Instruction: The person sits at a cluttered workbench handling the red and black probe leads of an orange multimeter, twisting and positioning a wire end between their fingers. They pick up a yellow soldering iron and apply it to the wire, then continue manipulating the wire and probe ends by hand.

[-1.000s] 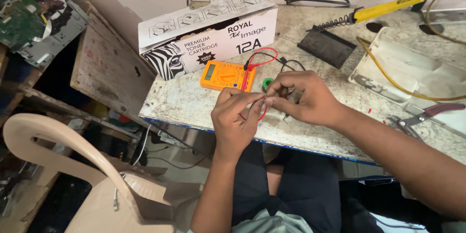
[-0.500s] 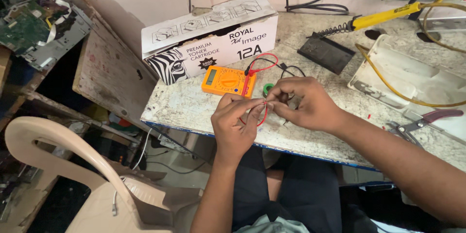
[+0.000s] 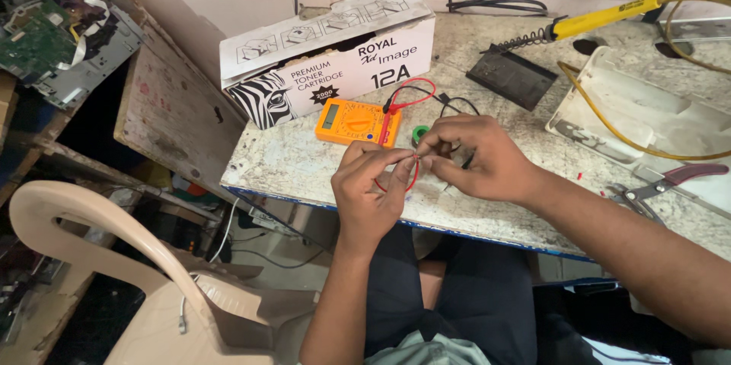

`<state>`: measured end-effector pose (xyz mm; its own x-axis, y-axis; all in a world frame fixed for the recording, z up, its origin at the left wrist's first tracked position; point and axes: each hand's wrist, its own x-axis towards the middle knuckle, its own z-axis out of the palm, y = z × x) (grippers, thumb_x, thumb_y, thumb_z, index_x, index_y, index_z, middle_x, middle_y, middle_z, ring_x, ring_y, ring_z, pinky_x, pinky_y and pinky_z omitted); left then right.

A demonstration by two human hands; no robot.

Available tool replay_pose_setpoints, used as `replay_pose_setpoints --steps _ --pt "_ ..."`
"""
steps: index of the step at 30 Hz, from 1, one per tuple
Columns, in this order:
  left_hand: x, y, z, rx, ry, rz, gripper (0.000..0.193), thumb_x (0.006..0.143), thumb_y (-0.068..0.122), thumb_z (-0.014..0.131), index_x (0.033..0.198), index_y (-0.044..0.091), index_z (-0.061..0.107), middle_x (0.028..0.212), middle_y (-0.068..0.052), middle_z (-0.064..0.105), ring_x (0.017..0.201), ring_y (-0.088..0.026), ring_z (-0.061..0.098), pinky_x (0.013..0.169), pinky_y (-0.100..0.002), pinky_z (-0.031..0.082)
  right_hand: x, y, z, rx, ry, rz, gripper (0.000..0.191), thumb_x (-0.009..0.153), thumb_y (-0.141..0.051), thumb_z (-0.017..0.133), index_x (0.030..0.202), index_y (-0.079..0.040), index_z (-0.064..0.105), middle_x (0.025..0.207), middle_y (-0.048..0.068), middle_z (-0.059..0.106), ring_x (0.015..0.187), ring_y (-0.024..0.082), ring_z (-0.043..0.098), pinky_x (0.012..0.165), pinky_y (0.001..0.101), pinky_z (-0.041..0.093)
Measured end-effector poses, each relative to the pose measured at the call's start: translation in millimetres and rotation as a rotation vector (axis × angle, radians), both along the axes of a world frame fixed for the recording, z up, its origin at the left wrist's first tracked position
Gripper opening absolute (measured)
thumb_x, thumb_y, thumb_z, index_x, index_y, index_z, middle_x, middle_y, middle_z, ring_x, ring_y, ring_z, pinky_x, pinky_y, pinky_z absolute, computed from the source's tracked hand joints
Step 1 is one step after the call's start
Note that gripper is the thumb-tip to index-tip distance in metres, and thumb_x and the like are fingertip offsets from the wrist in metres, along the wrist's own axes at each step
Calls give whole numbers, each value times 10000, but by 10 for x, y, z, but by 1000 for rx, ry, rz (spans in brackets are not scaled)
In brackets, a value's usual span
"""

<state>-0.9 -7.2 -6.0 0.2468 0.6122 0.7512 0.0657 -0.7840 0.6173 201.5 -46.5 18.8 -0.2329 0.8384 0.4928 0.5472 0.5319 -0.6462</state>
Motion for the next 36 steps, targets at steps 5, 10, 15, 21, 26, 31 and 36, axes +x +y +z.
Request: replay_pose_setpoints --steps 5,10,15,21,26,31,36 --pt "-1 0 5 13 3 -5 108 881 56 772 987 35 763 924 -91 767 869 -242 674 796 -338 547 -28 2 -2 9 9 -39 83 855 -78 767 922 -41 735 780 61 698 688 145 672 626 291 527" --pt "-3 -5 2 14 8 5 93 894 77 777 977 37 763 915 -89 766 862 -241 677 785 -336 543 -43 -6 0 -3 6 -53 78 866 -92 778 915 -48 736 781 52 699 679 133 673 618 285 532" --pt "2 -5 7 16 7 18 68 906 82 775 957 39 760 903 -83 764 853 -238 665 776 -338 534 -47 -10 3 -19 21 -47 106 836 -91 787 918 -49 734 786 48 706 681 125 682 613 281 540" --pt "0 -5 36 20 28 10 54 905 80 756 940 39 756 881 -80 750 847 -241 655 761 -338 523 -51 -14 11 33 14 -51 95 826 -79 792 902 -63 737 770 48 701 687 140 680 629 296 535" --pt "-12 -4 49 17 48 -7 68 927 104 739 943 39 750 882 -83 747 855 -246 642 763 -343 514 -54 -20 19 49 -21 -64 113 802 -83 809 877 -71 725 768 50 697 678 158 667 619 308 523" --pt "-12 -8 52 22 66 -9 65 926 99 734 938 36 743 873 -86 734 841 -260 625 759 -356 502 -65 -26 11 65 -41 -71 112 810 -81 801 877 -69 711 783 49 686 681 160 663 617 307 524" --pt "-1 -15 84 42 58 -2 45 935 83 718 936 38 726 899 -88 729 851 -267 627 778 -368 503 -66 -27 21 48 -18 -38 120 813 -63 774 917 -56 715 805 51 676 690 161 667 619 308 529"
